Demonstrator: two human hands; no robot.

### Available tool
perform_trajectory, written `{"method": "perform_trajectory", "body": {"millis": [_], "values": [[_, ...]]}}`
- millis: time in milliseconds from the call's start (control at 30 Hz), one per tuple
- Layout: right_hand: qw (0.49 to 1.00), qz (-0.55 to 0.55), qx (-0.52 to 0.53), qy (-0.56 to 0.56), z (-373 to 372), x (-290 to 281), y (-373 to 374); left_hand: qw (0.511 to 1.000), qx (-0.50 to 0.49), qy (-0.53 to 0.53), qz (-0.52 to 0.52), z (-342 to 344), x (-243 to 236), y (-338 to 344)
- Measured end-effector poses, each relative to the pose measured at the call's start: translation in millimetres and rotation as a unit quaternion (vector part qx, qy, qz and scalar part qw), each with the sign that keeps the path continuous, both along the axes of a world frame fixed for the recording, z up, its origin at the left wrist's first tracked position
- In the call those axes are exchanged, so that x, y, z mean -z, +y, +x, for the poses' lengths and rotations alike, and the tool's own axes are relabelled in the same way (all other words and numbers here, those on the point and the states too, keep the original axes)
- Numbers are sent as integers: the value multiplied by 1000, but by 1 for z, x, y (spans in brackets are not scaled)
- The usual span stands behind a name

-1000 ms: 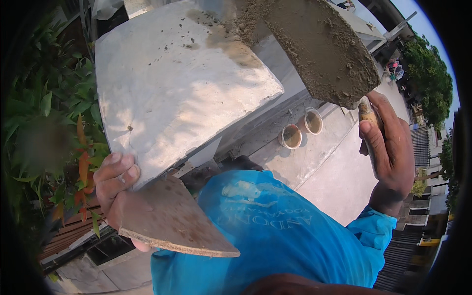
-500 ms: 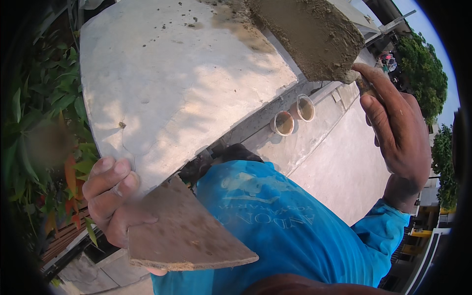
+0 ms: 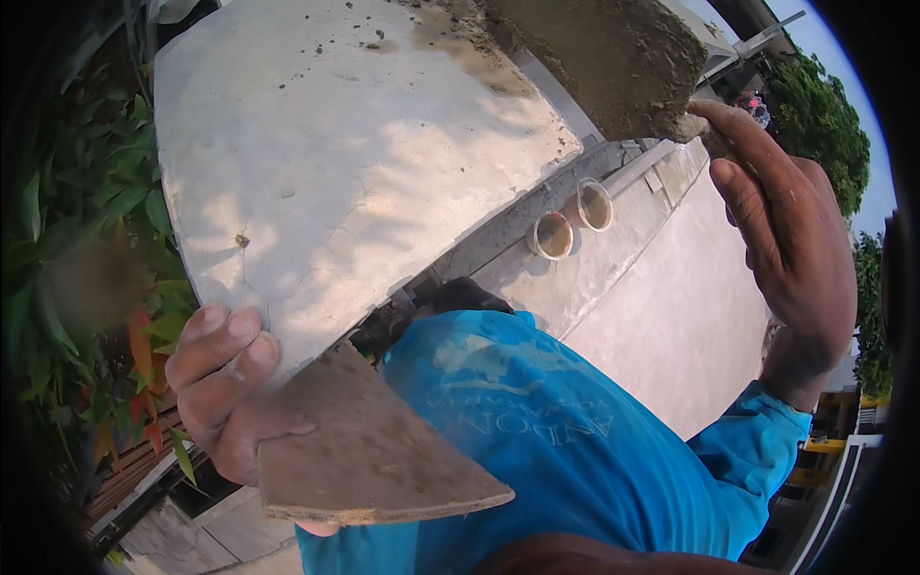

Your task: The person applies wet cement to a concrete pillar using a trowel and a hawk. They repeatedly scoop cement from a bucket, spread it on the pillar, and smooth the surface with the trowel.

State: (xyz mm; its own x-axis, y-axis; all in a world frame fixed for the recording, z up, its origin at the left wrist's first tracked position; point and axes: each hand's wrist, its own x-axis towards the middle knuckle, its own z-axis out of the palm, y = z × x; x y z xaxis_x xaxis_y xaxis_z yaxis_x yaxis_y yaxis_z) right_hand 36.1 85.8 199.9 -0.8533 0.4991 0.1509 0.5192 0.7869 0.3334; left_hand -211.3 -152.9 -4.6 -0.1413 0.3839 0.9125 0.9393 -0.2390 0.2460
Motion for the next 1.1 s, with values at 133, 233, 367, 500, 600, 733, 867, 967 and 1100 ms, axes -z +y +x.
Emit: {"method": "perform_trajectory", "body": {"millis": [133, 233, 367, 500, 600, 733, 867, 967, 1100], "values": [[998, 34, -42, -23, -7, 5, 10, 1000, -6, -2, -18, 4, -3, -12], [998, 19, -50, -38, -16, 5, 9, 997, -19, -38, 64, 15, -2, 10], [999, 28, -40, 2, -20, -2, 3, 990, 4, -71, 124, 17, -2, 25], [997, -31, -75, 8, -53, 13, 18, 990, 1, -84, 111, 16, 2, 16], [888, -457, 37, -38, -99, -13, 28, 989, 31, -75, 125, 8, 5, 18], [708, -702, -74, 39, -121, 6, 13, 988, 23, -53, 143, 8, 7, 16], [568, -802, -8, 185, -127, 34, -11, 986, 34, -60, 153, 8, 7, 25], [456, -868, 16, 194, -131, 34, 4, 989, 26, -44, 142, 8, 5, 22], [370, -878, 62, 295, -119, 38, 9, 990, 27, -42, 130, 12, 0, 18]]}}
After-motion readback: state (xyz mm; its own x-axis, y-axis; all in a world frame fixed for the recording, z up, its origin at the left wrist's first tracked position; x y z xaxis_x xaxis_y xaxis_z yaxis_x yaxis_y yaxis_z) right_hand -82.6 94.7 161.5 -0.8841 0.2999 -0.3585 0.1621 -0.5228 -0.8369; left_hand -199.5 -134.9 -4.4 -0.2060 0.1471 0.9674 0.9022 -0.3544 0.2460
